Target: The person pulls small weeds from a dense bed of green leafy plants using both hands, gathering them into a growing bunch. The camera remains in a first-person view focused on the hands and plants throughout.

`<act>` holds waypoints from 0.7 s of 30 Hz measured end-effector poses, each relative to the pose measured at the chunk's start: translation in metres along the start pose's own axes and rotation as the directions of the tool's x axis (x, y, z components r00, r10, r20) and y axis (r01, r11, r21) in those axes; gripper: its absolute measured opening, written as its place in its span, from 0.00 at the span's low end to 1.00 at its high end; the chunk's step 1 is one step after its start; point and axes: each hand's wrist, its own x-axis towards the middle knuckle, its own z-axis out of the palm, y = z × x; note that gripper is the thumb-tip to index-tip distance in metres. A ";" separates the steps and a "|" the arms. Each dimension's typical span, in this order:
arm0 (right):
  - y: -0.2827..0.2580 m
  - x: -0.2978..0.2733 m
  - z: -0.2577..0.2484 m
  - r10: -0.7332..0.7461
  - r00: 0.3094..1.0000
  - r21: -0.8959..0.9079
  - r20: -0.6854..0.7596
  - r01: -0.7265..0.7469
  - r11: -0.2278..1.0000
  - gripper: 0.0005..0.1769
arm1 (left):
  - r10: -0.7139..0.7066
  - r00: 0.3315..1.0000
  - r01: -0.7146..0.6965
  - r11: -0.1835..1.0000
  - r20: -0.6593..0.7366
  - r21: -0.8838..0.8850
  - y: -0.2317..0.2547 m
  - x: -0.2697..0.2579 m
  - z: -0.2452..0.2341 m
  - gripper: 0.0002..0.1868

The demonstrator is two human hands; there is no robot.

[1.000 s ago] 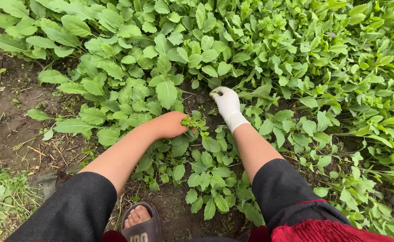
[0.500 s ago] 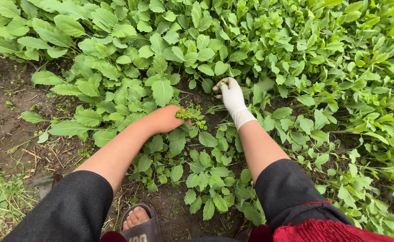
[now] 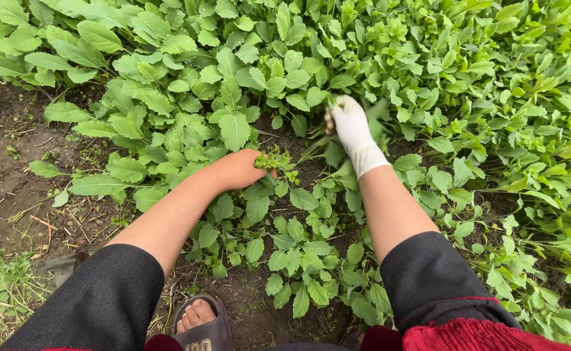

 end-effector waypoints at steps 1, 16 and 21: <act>-0.035 -0.010 0.000 0.000 1.000 0.000 -0.003 0.000 1.000 0.08 | 0.002 1.000 -0.002 1.000 0.002 0.001 0.000 0.002 0.000 0.14; -0.094 -0.070 0.047 -0.196 0.889 -0.300 0.413 0.336 0.893 0.09 | -0.027 1.000 0.027 0.998 0.001 0.053 -0.010 0.008 0.001 0.15; 0.035 -0.023 0.065 -0.062 0.934 -0.630 0.353 0.286 0.722 0.07 | -0.053 0.999 0.053 0.997 0.009 0.049 -0.010 -0.002 -0.001 0.16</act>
